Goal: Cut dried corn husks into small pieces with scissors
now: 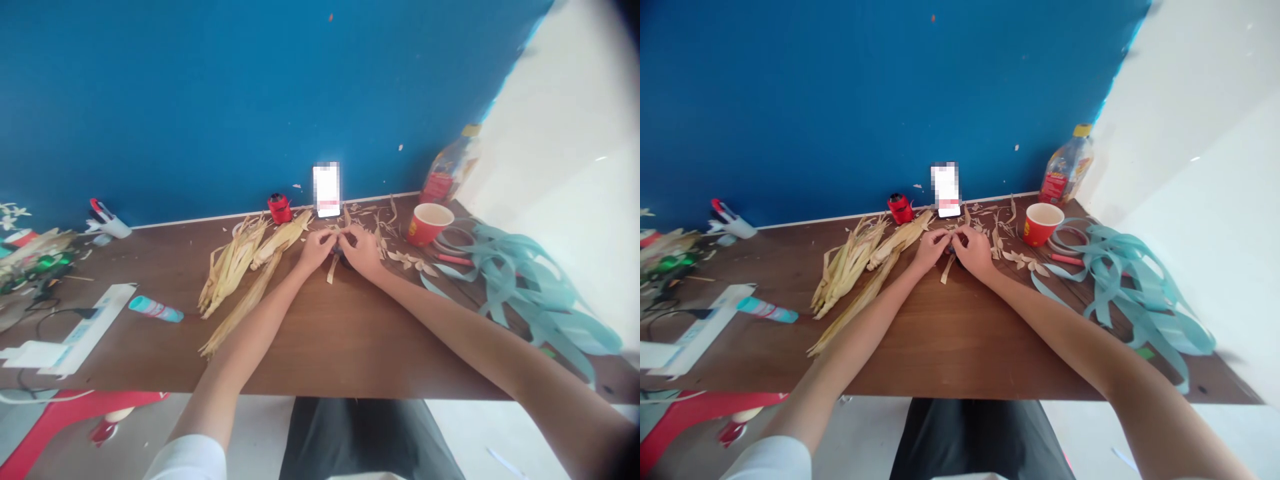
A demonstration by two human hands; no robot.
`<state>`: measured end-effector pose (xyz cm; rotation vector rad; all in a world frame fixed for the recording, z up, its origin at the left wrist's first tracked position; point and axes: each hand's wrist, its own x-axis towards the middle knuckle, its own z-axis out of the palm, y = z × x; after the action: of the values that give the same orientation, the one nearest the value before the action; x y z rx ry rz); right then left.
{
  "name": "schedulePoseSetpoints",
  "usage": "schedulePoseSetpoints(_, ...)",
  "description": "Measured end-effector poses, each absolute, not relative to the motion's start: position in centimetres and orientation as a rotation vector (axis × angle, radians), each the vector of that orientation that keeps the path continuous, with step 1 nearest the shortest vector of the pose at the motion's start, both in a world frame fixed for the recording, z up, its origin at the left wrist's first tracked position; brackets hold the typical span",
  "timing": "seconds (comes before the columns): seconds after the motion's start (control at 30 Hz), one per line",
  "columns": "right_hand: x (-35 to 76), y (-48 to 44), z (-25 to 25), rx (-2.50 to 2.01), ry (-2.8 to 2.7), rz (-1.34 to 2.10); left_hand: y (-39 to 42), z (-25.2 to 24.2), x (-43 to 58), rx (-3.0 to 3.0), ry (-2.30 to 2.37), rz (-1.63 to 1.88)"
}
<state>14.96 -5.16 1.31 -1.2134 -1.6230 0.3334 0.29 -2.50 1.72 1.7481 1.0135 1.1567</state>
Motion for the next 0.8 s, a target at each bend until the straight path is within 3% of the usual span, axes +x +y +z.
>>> schedulePoseSetpoints(0.8,14.88,-5.36,1.58,-1.18,-1.615,0.351,-2.68,1.83,0.28,1.774,1.028,1.203)
